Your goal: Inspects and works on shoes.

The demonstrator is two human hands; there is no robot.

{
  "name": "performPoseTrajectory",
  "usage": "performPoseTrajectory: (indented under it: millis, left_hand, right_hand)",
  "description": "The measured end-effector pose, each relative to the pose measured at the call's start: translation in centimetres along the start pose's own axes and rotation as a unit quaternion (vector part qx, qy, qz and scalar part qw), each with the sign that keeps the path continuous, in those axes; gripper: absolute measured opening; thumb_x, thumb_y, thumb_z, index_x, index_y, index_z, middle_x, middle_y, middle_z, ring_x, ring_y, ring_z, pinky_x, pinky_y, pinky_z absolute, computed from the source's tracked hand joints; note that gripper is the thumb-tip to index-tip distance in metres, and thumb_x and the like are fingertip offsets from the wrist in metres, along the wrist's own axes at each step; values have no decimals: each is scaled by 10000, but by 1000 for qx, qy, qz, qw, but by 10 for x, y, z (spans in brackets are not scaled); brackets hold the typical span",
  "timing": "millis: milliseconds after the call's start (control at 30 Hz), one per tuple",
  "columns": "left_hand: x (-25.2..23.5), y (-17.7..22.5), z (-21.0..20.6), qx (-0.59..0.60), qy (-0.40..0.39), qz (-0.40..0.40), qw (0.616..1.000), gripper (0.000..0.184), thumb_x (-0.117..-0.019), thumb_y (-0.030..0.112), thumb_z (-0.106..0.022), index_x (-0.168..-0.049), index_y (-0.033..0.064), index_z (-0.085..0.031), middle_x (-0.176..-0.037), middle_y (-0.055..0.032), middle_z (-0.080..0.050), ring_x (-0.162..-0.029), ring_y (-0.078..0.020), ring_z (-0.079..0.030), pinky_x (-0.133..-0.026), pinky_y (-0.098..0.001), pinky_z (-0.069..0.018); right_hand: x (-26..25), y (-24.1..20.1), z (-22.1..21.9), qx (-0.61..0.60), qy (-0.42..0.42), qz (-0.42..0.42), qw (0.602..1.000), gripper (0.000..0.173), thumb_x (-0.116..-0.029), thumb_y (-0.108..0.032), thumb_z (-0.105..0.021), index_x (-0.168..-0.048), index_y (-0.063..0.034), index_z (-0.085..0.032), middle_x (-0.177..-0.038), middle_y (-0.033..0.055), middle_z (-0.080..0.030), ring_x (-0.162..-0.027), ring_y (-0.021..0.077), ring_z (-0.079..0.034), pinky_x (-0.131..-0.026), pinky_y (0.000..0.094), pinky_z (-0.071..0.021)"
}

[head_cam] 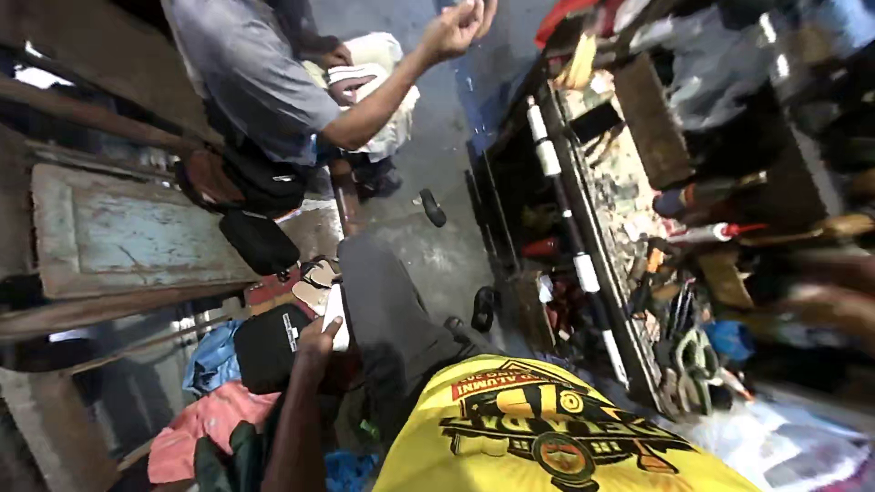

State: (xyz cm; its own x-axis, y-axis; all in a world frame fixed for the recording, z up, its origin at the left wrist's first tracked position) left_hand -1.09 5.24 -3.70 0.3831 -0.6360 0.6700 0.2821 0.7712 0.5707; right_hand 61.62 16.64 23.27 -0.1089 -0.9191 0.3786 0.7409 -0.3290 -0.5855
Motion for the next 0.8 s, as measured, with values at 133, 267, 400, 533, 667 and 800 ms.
performPoseTrajectory:
  millis: [133, 267, 400, 533, 667, 800]
  left_hand:
    - [20, 29, -23, 3, -11, 8, 1000, 365, -1040, 324, -594, -1218, 13, -665, -1082, -167, -702, -954, -236, -693, -872, -470, -574]
    - [40, 70, -50, -4, -24, -2, 1000, 350, -1042, 288, -599, -1254, 15, -645, -1088, -143, -711, -939, -194, -701, -850, -405, -588]
    - [48, 128, -78, -49, -33, -24, 998, 370, -1038, 295, -606, -1288, 23, -637, -1116, -161, -699, -972, -234, -685, -866, -444, -569]
    - [52, 153, -111, -68, -89, -17, 994, 365, -1047, 279, -591, -1304, 21, -618, -1097, -165, -705, -929, -238, -703, -809, -441, -595]
    - [41, 176, -154, -80, -170, 0, 982, 339, -1046, 263, -594, -1271, 12, -624, -1055, -164, -717, -908, -247, -716, -807, -441, -607]
    - [16, 199, -193, -126, -226, -5, 966, 342, -1024, 279, -634, -1253, 26, -650, -1073, -152, -723, -942, -241, -713, -847, -441, -595]
  right_hand:
    - [48, 157, -86, -15, -137, -152, 979, 438, -1011, -187, -625, -1411, -23, -559, -1185, 262, -669, -998, 380, -681, -885, 597, -544]
    - [104, 230, -153, -89, -192, -217, 953, 420, -1011, -166, -631, -1394, -3, -569, -1157, 245, -673, -985, 356, -682, -885, 559, -556]
    - [106, 237, -194, -175, -222, -233, 930, 422, -1021, -193, -629, -1403, -24, -571, -1124, 215, -691, -969, 316, -685, -884, 514, -556]
    - [69, 234, -191, -196, -196, -211, 938, 455, -1025, -248, -627, -1441, -77, -558, -1143, 190, -685, -996, 309, -674, -925, 521, -538]
    - [41, 241, -171, -206, -113, -237, 943, 442, -1027, -230, -622, -1431, -61, -566, -1122, 197, -691, -988, 306, -680, -940, 517, -534]
    - [30, 241, -164, -215, -96, -287, 929, 430, -1026, -209, -626, -1423, -54, -569, -1125, 195, -691, -1000, 305, -677, -944, 508, -532]
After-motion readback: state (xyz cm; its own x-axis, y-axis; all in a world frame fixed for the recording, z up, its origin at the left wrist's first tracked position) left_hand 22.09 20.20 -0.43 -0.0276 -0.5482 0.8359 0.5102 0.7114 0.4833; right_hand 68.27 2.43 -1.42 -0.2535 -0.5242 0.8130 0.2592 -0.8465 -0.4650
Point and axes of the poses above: each hand's wrist, its own x-axis away from the middle knuckle, its own z-axis out of the back of the hand, y = z × x, the point moved 7 cm from there along -x, towards the middle knuckle
